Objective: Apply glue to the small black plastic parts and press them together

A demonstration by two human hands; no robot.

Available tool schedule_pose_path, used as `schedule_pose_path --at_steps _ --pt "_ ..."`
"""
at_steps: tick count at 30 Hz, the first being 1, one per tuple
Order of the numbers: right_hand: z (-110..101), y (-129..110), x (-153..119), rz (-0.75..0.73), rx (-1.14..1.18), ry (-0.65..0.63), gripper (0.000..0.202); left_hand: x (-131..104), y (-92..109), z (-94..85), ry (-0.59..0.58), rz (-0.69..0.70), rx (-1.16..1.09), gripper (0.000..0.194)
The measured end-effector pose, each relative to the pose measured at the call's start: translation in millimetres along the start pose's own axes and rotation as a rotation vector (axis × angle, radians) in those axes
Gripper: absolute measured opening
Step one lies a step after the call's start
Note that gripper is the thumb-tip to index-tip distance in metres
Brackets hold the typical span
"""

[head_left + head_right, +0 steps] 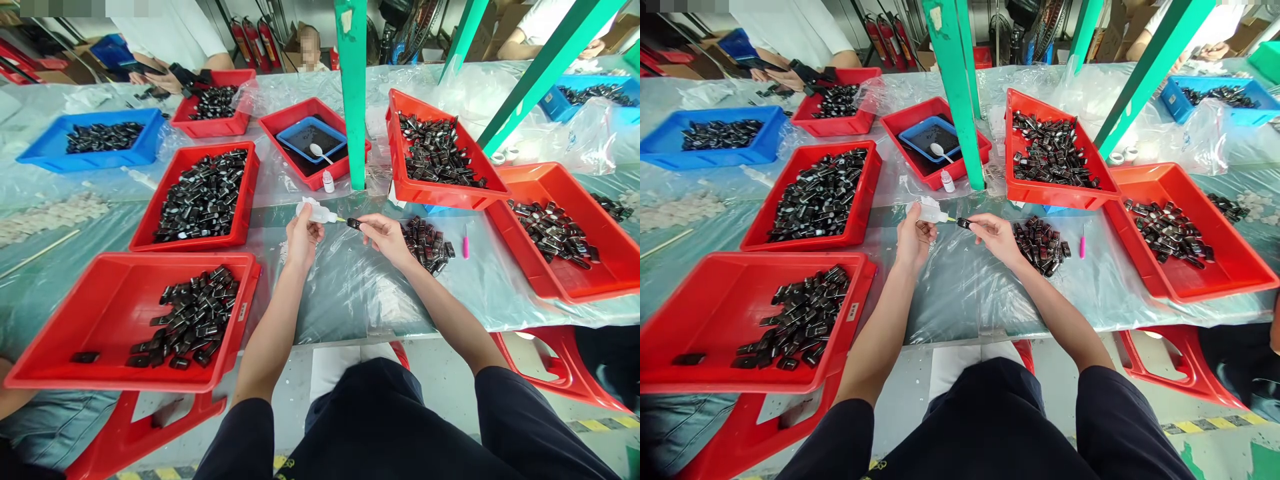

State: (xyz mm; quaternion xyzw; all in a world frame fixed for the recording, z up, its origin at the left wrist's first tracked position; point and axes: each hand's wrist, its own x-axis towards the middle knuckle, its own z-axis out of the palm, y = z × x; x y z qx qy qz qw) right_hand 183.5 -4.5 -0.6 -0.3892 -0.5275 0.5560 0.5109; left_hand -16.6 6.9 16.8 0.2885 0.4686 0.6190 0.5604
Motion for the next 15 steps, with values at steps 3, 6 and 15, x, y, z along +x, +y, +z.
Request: schedule_pose_path --at_steps 3,6,15 --pt "0.0 -0.6 0.2 0.001 0.002 0.008 0.047 0.6 0.1 -0.6 -0.010 0.003 -0.016 0.047" --pt "-0.4 -1.8 0.2 0.011 -0.005 0.017 0.048 2.1 -0.3 -1.9 -0.002 0.001 -0.030 0.046" --pt "0.0 -4.1 -0.4 0.049 0.008 0.035 0.051 5.5 1.7 -2.8 0.027 -0.079 -0.107 0.040"
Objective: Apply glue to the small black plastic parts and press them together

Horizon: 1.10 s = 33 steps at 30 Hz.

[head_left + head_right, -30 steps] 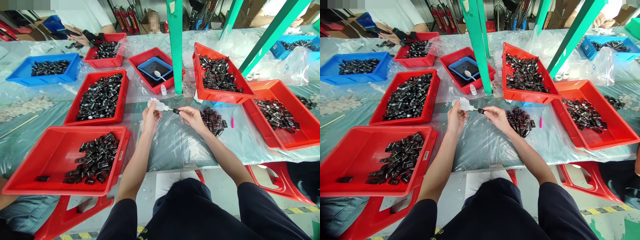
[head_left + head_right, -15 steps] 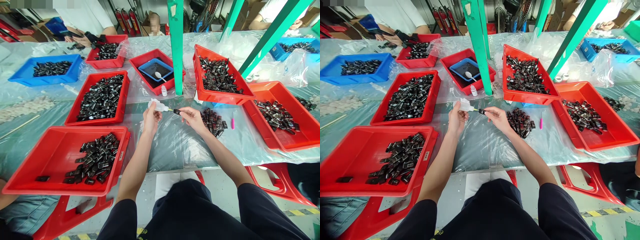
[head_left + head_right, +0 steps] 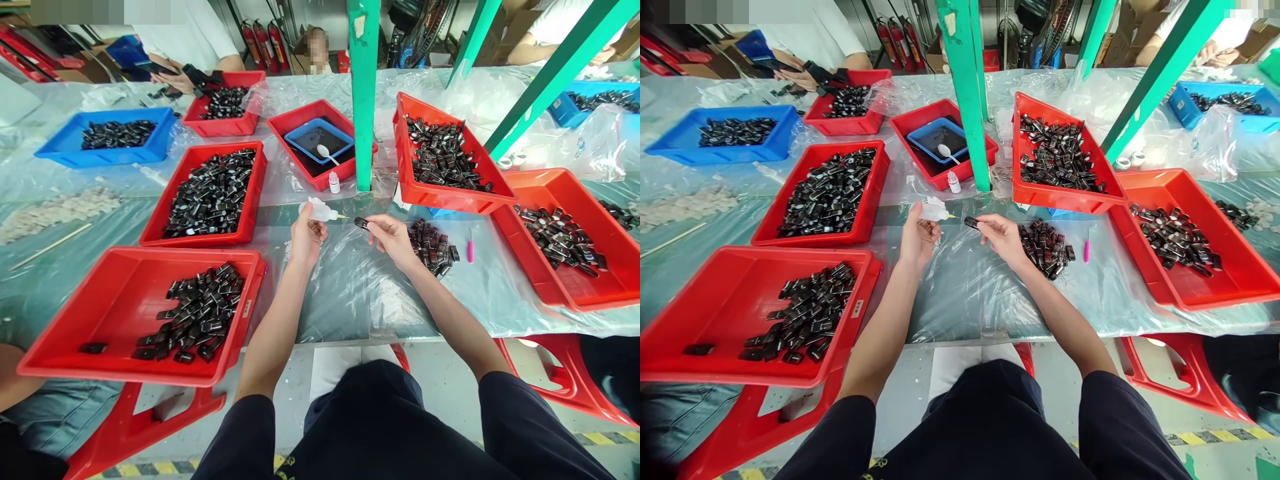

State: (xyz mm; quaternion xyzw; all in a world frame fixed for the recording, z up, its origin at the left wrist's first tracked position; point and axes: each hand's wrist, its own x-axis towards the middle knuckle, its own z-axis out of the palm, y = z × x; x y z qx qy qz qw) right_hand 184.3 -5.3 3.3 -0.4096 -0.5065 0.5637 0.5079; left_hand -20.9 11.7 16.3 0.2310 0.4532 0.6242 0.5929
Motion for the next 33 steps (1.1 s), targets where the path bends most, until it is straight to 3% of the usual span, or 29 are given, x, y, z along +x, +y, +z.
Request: schedule_pose_path --at_steps 4,7,12,15,18,22,27,30,33 --pt "0.0 5.6 -1.4 -0.049 -0.109 -0.071 0.044 1.0 1.5 0.2 -0.006 -0.012 -0.062 0.040" --pt "2.0 8.5 -7.3 -0.120 -0.386 -0.206 0.032 1.0 1.3 0.2 -0.009 -0.014 -0.077 0.040" --pt "10.7 9.0 -21.8 -0.108 -0.897 -0.489 0.015 0.0 1.5 0.7 -0.008 -0.014 -0.073 0.041" --pt "14.6 6.7 -24.4 -0.093 -1.038 -0.545 0.017 -1.0 2.8 1.4 -0.006 -0.010 -0.078 0.040" --pt "9.2 -2.6 -19.4 -0.058 -1.143 -0.491 0.024 -2.6 4.8 2.5 0.008 -0.021 -0.059 0.040" --pt "-18.5 -24.6 -8.8 -0.038 -1.285 -0.278 0.025 -4.6 6.9 4.2 0.011 -0.017 -0.055 0.042" --pt "-54.8 -39.5 -3.2 0.225 -1.440 -0.113 0.021 -5.9 7.8 6.6 0.031 -0.036 -0.049 0.040" --pt "-61.1 -36.1 -2.7 0.316 -1.468 -0.058 0.028 -6.0 7.6 7.1 0.045 -0.042 -0.042 0.039" --pt "-59.4 -31.2 -1.4 0.290 -1.440 -0.006 0.023 -5.3 6.5 6.0 0.032 -0.028 -0.053 0.039"
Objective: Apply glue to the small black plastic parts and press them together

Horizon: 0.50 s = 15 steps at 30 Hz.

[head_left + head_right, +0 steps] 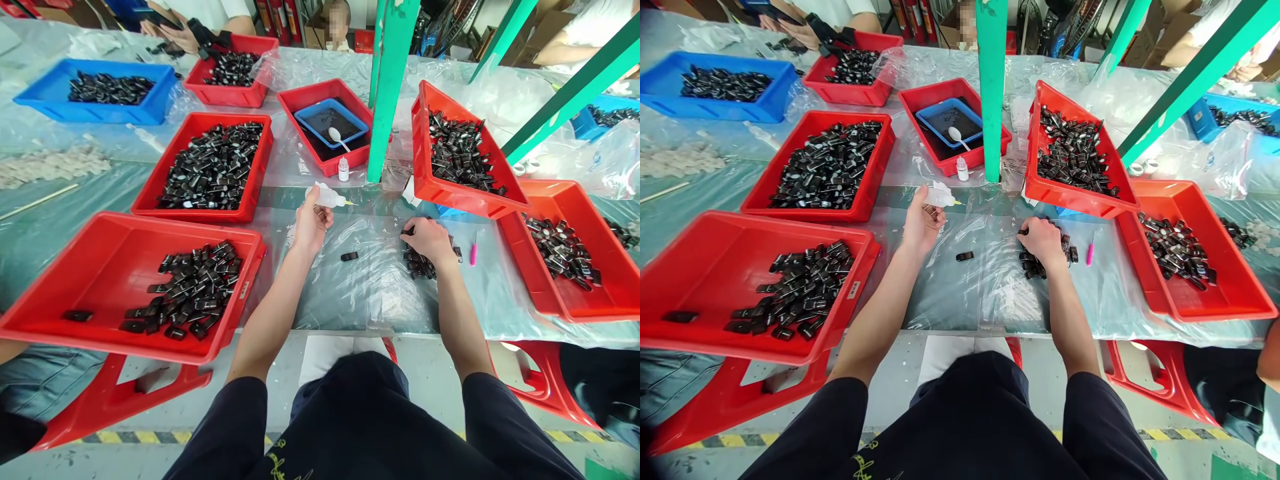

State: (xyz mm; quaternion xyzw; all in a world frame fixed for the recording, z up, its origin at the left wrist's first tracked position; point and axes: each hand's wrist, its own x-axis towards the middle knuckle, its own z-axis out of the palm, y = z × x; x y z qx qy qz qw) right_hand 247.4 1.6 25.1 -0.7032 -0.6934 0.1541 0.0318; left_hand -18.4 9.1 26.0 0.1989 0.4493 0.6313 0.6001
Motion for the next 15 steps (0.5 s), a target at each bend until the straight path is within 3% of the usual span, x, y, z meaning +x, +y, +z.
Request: schedule_pose_path --at_steps 3,6,10,15 --pt "3.2 -5.6 2.4 -0.048 0.172 0.125 0.017 0.7 -1.4 -1.4 -0.015 0.016 0.007 0.040" --pt "7.7 -16.3 4.2 -0.132 0.589 0.150 0.018 0.7 -2.1 -2.0 -0.019 0.021 0.019 0.041" --pt "15.7 -34.4 0.7 -0.114 1.124 -0.118 0.029 -0.1 -1.5 -2.4 -0.018 0.007 0.005 0.039" --pt "19.2 -45.9 -7.9 -0.092 1.438 -0.387 0.041 -0.9 0.2 -1.6 -0.032 0.011 -0.008 0.037"
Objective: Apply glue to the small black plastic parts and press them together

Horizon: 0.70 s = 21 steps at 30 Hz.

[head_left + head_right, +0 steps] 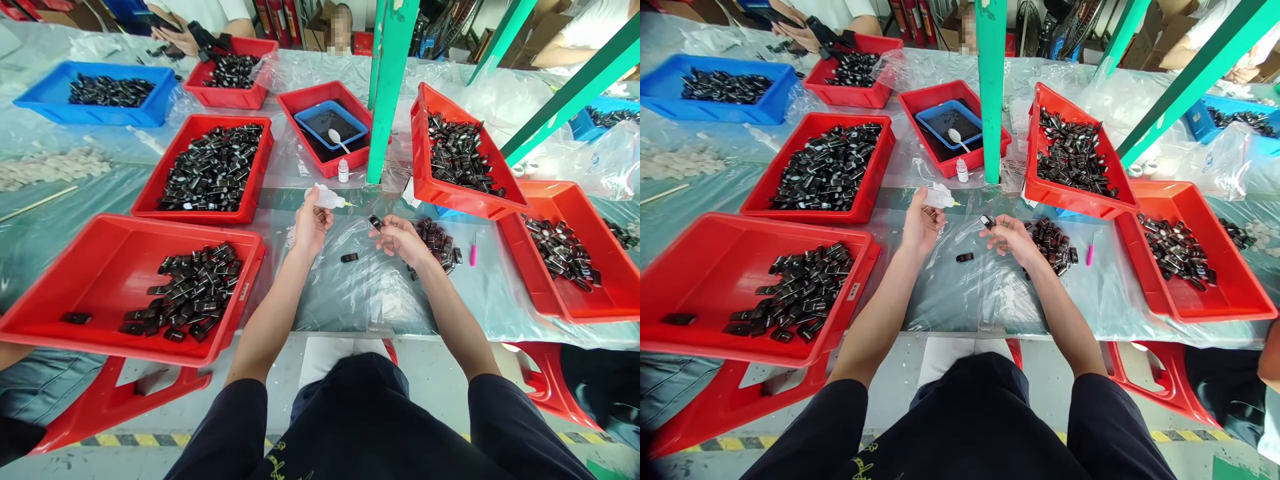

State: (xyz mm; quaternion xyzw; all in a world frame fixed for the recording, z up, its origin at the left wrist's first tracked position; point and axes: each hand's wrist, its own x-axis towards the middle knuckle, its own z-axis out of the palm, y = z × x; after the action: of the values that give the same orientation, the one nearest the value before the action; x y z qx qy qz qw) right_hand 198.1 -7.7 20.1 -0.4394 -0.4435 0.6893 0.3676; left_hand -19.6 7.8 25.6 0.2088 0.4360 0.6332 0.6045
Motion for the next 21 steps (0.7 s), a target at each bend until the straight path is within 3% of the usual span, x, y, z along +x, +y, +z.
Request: schedule_pose_path --at_steps 4,8,17,21 --pt "3.5 2.5 -1.1 0.044 0.167 -0.097 0.040 -1.1 0.3 1.9 0.005 0.000 0.009 0.038" --pt "5.2 4.7 -1.1 0.047 0.186 -0.182 0.048 -1.7 0.0 2.8 0.019 -0.014 0.019 0.038" --pt "5.5 9.9 4.0 0.049 -0.034 -0.058 0.028 -0.7 -1.2 2.7 0.015 -0.020 0.012 0.040" --pt "4.5 8.2 2.7 0.050 -0.030 -0.090 0.025 -0.9 -0.9 2.1 0.008 -0.013 0.006 0.039"
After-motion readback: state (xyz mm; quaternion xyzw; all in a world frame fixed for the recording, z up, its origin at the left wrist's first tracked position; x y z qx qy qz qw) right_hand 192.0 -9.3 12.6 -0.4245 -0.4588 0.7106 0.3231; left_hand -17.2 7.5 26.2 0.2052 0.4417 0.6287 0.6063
